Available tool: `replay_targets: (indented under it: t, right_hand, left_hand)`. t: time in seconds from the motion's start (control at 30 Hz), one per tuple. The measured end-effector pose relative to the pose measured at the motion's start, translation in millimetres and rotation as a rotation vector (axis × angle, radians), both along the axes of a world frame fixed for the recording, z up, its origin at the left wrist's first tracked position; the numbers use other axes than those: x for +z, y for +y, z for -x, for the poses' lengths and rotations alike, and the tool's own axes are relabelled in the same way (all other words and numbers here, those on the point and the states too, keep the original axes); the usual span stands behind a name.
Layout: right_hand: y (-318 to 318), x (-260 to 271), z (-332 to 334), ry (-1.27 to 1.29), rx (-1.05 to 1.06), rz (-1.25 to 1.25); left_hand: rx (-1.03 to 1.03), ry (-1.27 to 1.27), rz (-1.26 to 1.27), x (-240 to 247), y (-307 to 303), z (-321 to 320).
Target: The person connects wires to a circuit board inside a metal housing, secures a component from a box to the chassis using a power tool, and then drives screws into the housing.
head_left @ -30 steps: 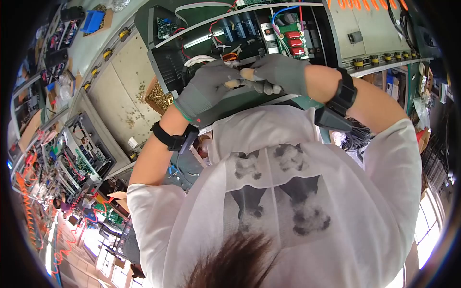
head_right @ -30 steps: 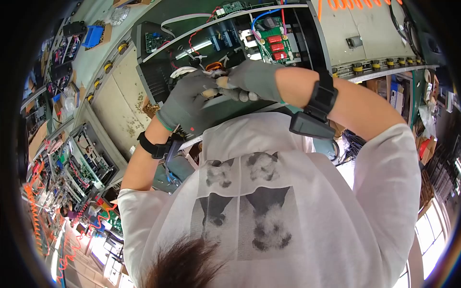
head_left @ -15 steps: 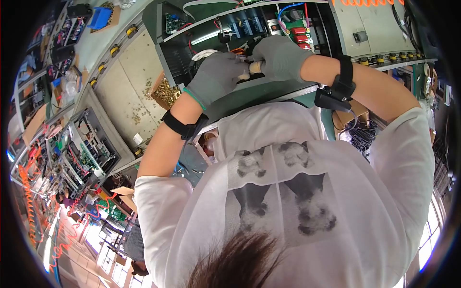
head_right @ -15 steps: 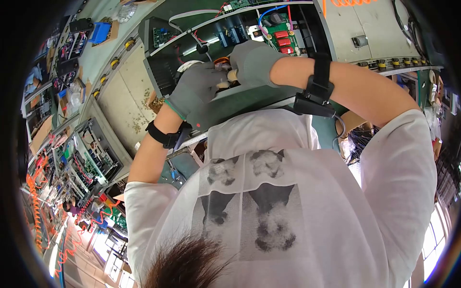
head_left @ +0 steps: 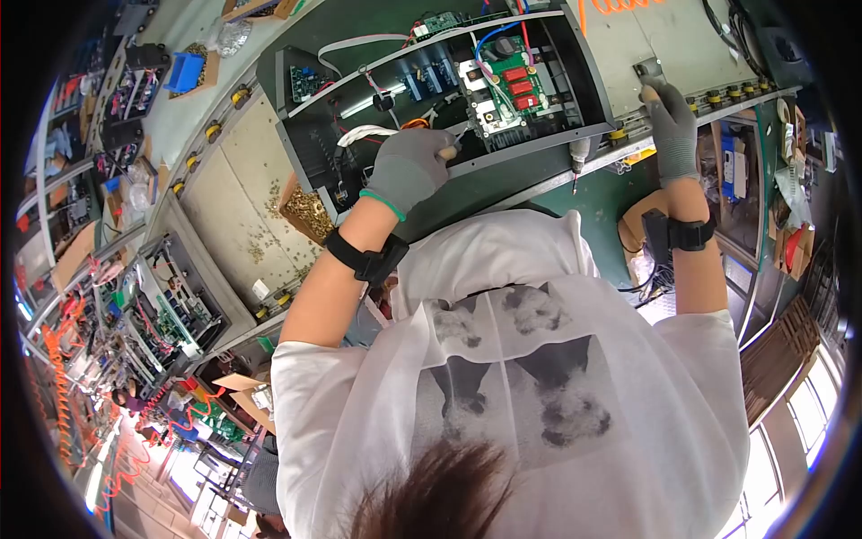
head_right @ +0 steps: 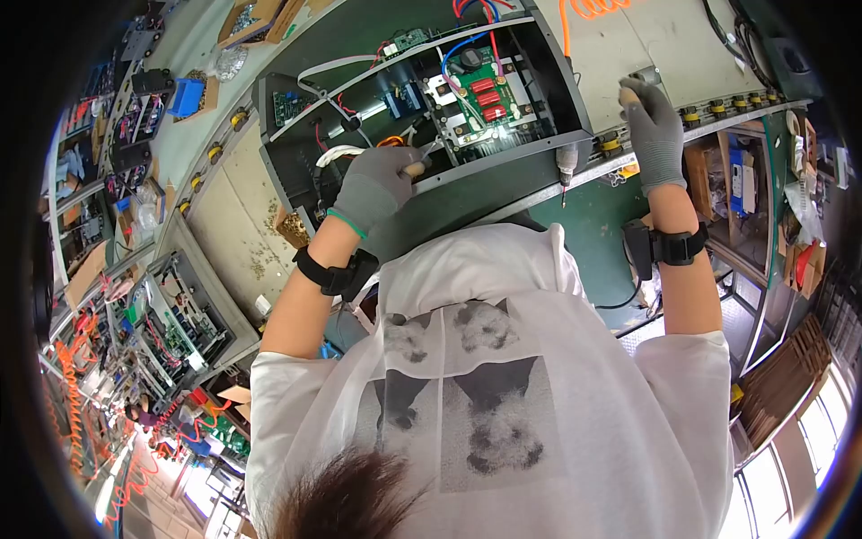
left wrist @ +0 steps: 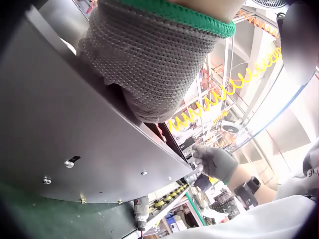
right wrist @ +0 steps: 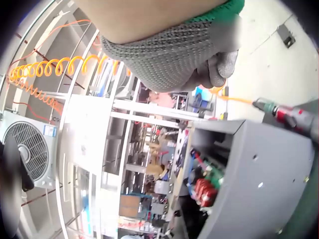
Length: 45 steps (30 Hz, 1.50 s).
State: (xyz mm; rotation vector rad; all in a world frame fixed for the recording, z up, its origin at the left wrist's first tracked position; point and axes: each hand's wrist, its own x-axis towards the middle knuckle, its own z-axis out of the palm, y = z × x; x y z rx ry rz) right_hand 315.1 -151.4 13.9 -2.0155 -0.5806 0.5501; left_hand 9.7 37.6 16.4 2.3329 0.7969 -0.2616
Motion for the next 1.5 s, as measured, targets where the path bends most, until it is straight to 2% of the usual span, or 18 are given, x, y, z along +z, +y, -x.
replay_targets:
  t: [0.1,0.23,0.33,0.57,0.7,0.77,0.87,0.9,1.03,1.1,1.17,1.2,1.23,1.3,1.37,1.4,1.43,1.5]
  right_hand:
    - [-17,-35,-7,-0.126,-0.041,0.119]
    - [-11,-75,-1,-0.362,0.083,0.583]
    - [-3,-125,-12,-0.277,0.193,0.699]
    - [10,-137,-5,-0.059,0.283,0.63]
    - [12,-190,-34,-0.076,0.369,0.574]
    - [22,-181,-36,0.297,0.243,0.378]
    - [13,-150,-22,0.566,0.238,0.108]
    - [4,-153,-24,0.476,0.393,0.13]
    - [-15,-185,-5,0.179,0.346,0.38]
    - [-2,-208,0,-0.326,0.499,0.659]
    - [-2,-217,3,-0.268,0.438,0.629]
    - [4,-178,14,-0.172,0.354,0.66]
    - [3,-193,11,-0.278,0.392,0.592]
    - [-10,-190,6,-0.08,0.243,0.495]
    - [-25,-175,-8,0.061,0.217,0.41]
    - [-33,-162,-13,0.204,0.184,0.321]
    - [-28,-106,-6,0.362,0.074,0.276]
    - [-50,-95,-26,0.558,0.028,0.066]
  left_hand:
    - [-0.12,0.2,-0.085,8,1,-13]
    - [-0.229,0.272,-0.213,6,0,-24]
    - [-0.293,0.318,-0.255,1,2,-27]
    - [-0.316,0.358,-0.311,4,1,-32]
    - [-0.309,0.352,-0.317,4,0,-31]
    - [-0.282,0.317,-0.295,2,1,-29]
    - [-0.244,0.261,-0.262,1,1,-27]
    - [-0.246,0.246,-0.257,2,1,-26]
    - [-0.24,0.264,-0.274,8,-1,-30]
    - [-0.258,0.313,-0.283,6,-1,-29]
    - [-0.234,0.327,-0.287,7,-1,-31]
    - [-0.233,0.348,-0.283,7,-1,-32]
    - [-0.233,0.369,-0.276,7,-2,-32]
    - [-0.174,0.322,-0.266,6,-5,-27]
    - [-0.09,0.08,-0.231,3,-6,-21]
    - [-0.089,0.076,-0.224,3,-7,-19]
    - [-0.093,0.058,-0.224,3,-7,-19]
    - [-0.093,0.034,-0.221,1,-6,-21]
